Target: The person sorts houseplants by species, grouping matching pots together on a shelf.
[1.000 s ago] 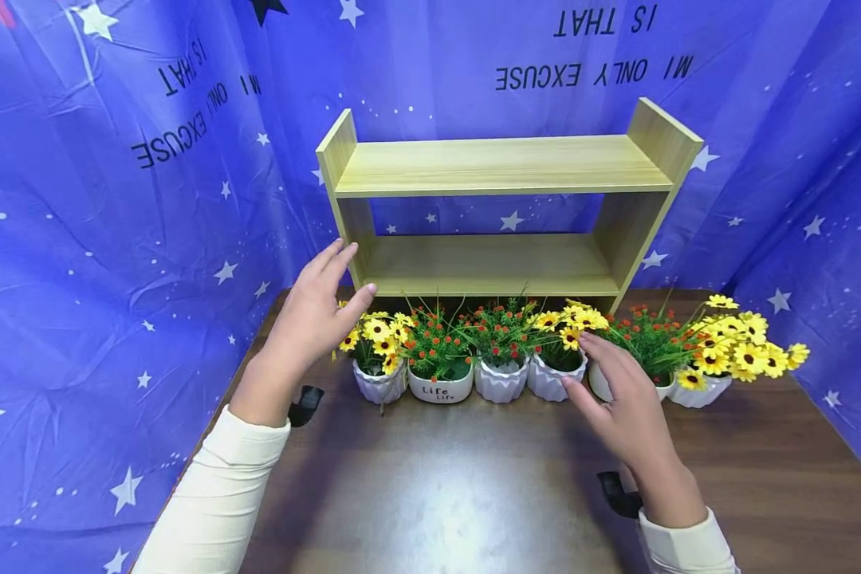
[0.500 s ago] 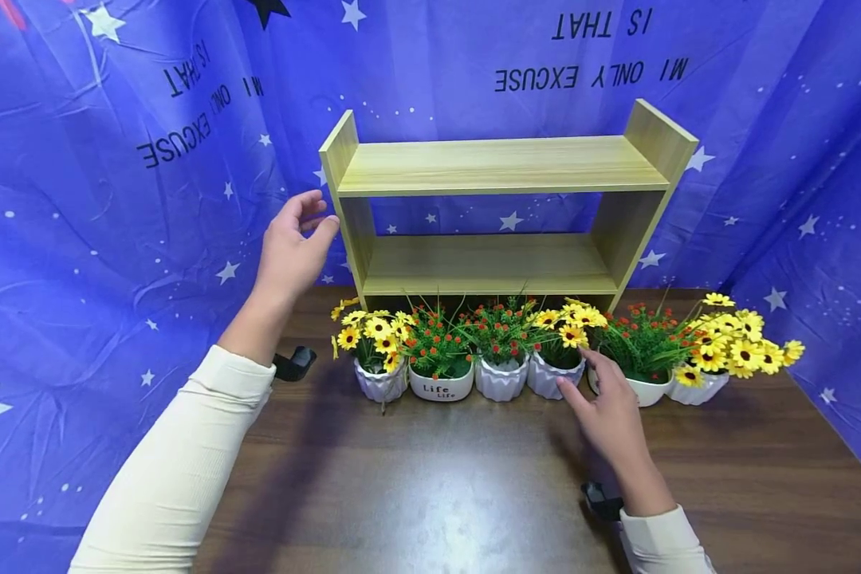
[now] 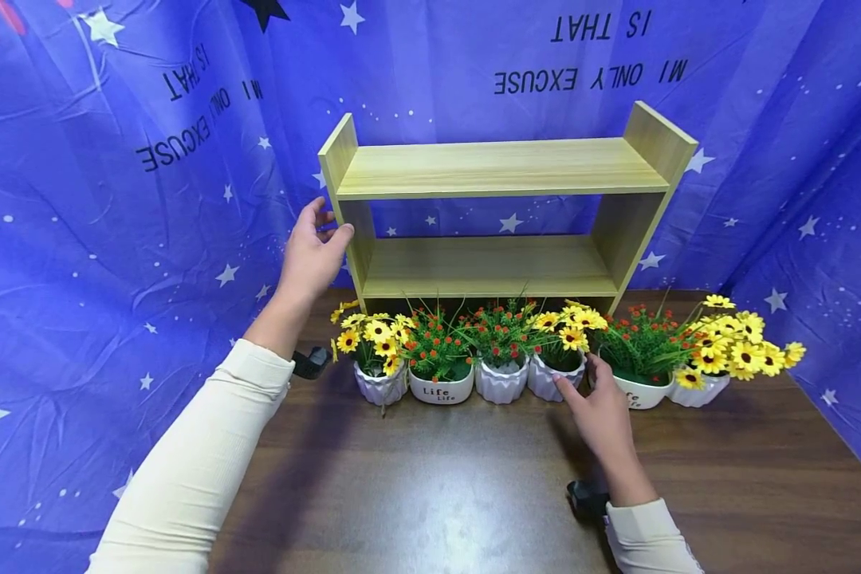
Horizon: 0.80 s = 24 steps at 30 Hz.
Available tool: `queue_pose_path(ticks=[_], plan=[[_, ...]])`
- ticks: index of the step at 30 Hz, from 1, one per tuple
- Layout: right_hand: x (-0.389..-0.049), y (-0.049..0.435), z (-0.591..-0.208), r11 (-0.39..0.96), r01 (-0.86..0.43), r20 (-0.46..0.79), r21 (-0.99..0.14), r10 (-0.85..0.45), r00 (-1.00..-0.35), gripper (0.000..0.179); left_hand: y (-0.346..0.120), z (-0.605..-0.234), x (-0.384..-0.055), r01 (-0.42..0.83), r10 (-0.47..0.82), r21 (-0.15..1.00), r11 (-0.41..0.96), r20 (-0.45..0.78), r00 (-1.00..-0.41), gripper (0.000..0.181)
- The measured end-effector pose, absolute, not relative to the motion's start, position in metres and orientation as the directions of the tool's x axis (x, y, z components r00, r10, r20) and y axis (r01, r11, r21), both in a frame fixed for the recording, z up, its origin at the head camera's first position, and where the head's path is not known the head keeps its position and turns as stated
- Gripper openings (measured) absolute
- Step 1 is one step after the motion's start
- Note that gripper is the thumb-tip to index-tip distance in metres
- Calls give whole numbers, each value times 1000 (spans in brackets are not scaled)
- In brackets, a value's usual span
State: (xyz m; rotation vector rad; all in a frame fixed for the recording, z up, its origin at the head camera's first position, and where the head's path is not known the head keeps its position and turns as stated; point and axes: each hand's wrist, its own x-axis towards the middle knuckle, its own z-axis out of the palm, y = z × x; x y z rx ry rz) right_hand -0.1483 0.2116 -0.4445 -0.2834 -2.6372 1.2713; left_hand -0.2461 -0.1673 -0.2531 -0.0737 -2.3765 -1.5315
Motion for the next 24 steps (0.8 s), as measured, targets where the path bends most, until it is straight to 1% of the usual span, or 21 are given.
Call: queue_pose_path(ticks=[6,11,15,20,24], plan=[[-154,211,-451,602,114,64,-790,266,-962,80,-163,-259,-253,262,-135,885,386,335,-933,61],[-158,211,-458,579,141,25,-803,270,-963,86,-160,-259,-257,275,-141,869,411,359,-923,60],[-162,210,-462,553,134,31,-823,278,-960,89,-158,-258,-261,282,-145,864,417,370,-918,60],[-170,206,-466,515,117,46,-849,294,-955,89,-157,-260,-266,298,-154,860,413,389,-908,56],[-175,203,-468,489,125,46,-863,323,-945,89,-157,-263,-269,291,-179,837,464,410,-894,53]])
